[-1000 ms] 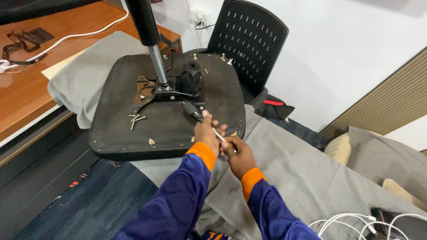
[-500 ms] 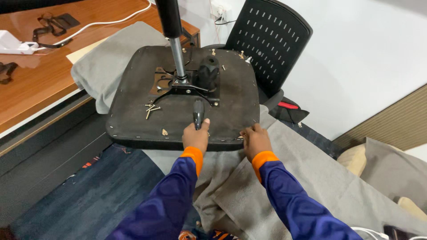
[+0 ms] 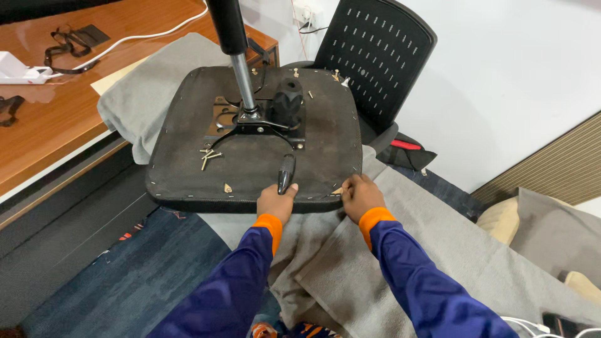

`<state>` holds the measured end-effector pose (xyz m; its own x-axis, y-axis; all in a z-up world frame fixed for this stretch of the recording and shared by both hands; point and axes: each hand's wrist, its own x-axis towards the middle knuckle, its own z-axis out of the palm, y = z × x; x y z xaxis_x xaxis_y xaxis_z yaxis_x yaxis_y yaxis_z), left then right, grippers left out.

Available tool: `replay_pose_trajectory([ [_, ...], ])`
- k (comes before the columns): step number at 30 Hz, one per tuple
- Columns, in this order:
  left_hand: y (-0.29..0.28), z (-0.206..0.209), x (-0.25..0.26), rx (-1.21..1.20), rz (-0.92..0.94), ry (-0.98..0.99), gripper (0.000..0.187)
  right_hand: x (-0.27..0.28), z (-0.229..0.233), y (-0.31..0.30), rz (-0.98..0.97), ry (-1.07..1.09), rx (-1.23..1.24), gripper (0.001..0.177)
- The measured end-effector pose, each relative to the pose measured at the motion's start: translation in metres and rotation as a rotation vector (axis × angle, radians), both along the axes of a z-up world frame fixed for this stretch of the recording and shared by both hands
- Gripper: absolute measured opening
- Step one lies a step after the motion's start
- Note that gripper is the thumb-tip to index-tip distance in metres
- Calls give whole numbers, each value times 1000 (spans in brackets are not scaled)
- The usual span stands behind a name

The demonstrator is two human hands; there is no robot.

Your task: The person unscrews screws from the underside mounting plate of an office chair seat using a screwdriver, working around the plate edge and handling loose screws on the seat as they are removed.

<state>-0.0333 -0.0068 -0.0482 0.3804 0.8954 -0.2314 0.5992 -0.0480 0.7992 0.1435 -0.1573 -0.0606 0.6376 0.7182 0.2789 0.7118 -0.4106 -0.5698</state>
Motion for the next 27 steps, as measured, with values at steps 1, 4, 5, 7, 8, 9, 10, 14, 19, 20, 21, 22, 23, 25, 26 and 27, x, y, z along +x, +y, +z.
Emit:
replay_pose_trajectory([
  [1, 0, 1, 0, -5, -2, 7, 46, 1, 2, 0, -8, -4, -19, 14],
  [4, 0, 5, 0, 3, -17, 21, 43, 3, 11, 2, -110, 109, -110, 24],
  [5, -1, 5, 0, 16, -23, 15, 42, 4, 16, 2, -192, 226, -167, 32],
  [7, -3, 6, -1, 10, -41, 11, 40, 5, 24, 3, -288, 372, -239, 47],
  [8, -4, 6, -2, -8, -52, 12, 39, 5, 27, 1, -302, 401, -255, 54],
  [9, -7, 6, -2, -27, -66, 12, 38, 5, 30, 0, -319, 428, -271, 60],
  [10, -9, 6, -1, -24, -71, -6, 38, 3, 30, -1, -321, 364, -269, 61],
  [14, -22, 8, 4, 45, -132, -76, 40, -7, 31, -1, -332, 117, -69, 53],
  [19, -40, 21, 7, 42, -304, -198, 33, -23, 65, 14, -30, 315, 327, 56],
  [20, -44, 25, 8, 4, -354, -224, 30, -28, 76, 13, 28, 515, 306, 66],
  [21, -49, 29, 10, -33, -399, -250, 27, -33, 87, 11, 90, 716, 281, 78],
  [22, -54, 34, 13, -69, -442, -368, 24, -38, 97, 9, 104, 662, 305, 76],
  [23, -58, 37, 15, -103, -477, -487, 21, -44, 106, 8, 124, 610, 327, 74],
  [25, -62, 43, 18, -115, -523, -622, 18, -50, 122, 6, 148, 587, 370, 71],
  [26, -63, 45, 20, -92, -535, -639, 18, -52, 129, 5, 153, 617, 390, 71],
  [27, -64, 47, 23, -73, -554, -656, 17, -52, 134, 2, 149, 644, 412, 70],
])
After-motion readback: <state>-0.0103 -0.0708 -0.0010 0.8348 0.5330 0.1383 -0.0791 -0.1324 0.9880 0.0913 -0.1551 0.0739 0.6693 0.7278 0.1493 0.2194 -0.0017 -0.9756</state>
